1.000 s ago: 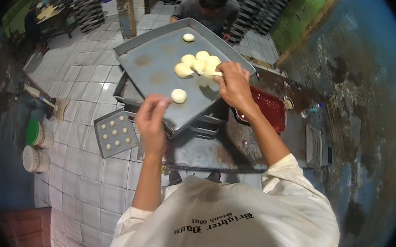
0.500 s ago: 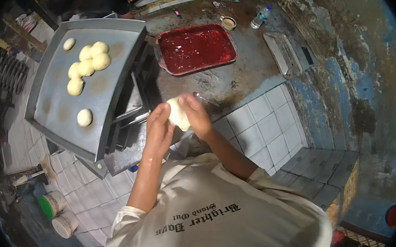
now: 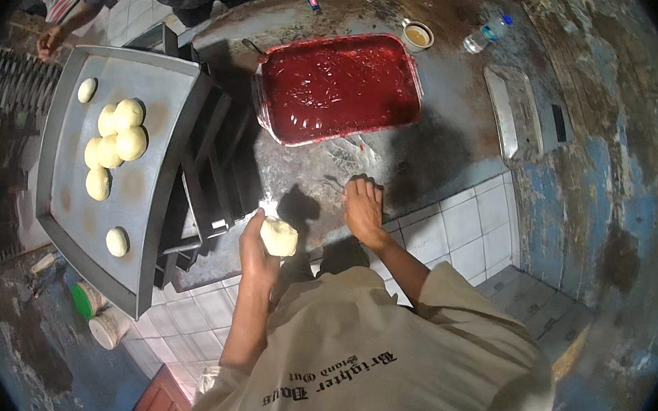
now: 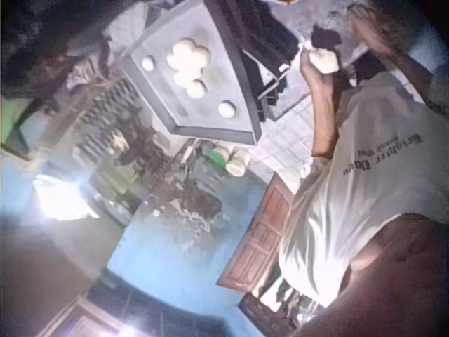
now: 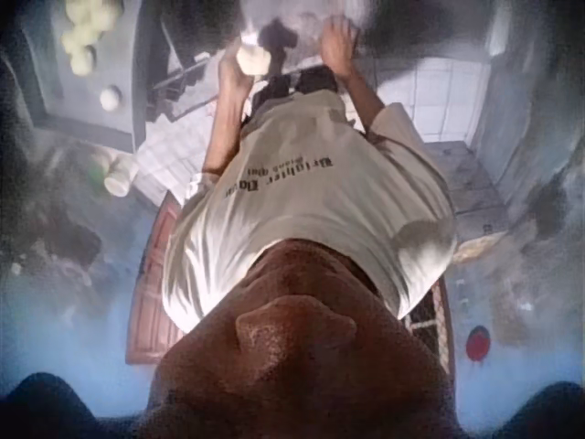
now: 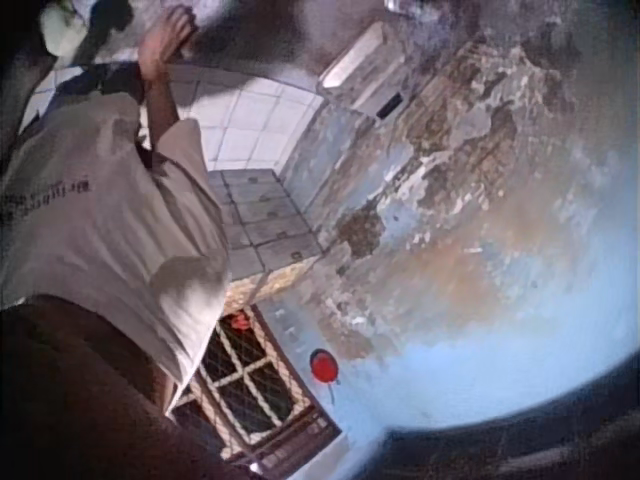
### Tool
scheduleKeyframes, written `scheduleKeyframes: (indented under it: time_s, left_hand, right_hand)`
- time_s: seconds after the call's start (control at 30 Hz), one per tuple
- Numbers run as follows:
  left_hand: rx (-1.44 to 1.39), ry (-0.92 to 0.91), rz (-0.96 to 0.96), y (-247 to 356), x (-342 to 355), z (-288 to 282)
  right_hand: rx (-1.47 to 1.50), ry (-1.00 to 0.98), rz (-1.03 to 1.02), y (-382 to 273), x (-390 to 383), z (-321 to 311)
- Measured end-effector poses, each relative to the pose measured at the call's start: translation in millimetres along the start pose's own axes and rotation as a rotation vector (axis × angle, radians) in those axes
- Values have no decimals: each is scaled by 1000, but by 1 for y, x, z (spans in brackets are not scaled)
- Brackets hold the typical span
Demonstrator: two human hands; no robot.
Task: The person prepares bread rolls by filling dough with a red substance and placing them on a tray. The person scoops the red filling from a container, places it onto a piece of dough held in one hand, folds the dough over the filling to seal it, and then places the formed roll onto a metal tray alongside others.
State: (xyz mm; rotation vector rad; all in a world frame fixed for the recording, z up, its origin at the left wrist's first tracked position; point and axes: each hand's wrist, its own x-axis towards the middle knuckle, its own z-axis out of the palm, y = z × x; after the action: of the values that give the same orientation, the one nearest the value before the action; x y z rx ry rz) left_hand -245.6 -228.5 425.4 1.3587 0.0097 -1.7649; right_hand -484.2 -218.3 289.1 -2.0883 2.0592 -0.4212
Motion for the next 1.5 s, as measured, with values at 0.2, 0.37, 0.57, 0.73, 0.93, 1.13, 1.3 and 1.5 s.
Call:
scheduleKeyframes:
  time_s: [0.2, 0.37, 0.57, 0.73, 0.93, 1.13, 1.3, 1.5]
  left_hand:
    - [-242, -17, 19, -2, 6, 24]
    - [-298, -16, 83, -5, 14, 29]
    - [-372, -17, 119, -9, 16, 23]
    - [-371, -32, 129, -7, 19, 35]
    - [-403, -104, 127, 1, 22, 52]
    - [-466, -389, 118, 14, 26, 89]
    - [-532, -417, 25, 23, 19, 97]
    - [-505, -459, -32, 36, -1, 78]
  right_hand:
    - [233, -8, -173, 25, 109, -63]
    - [114, -19, -489, 52, 196, -64]
    - [4, -206, -553, 53, 205, -49]
    - [-5, -214, -460, 56, 199, -14]
    - [432, -697, -154, 62, 213, -67]
    - [1539, -815, 116, -5, 131, -150]
    - [1455, -495, 198, -12, 69, -89]
    - [1576, -452, 299, -5, 2, -95]
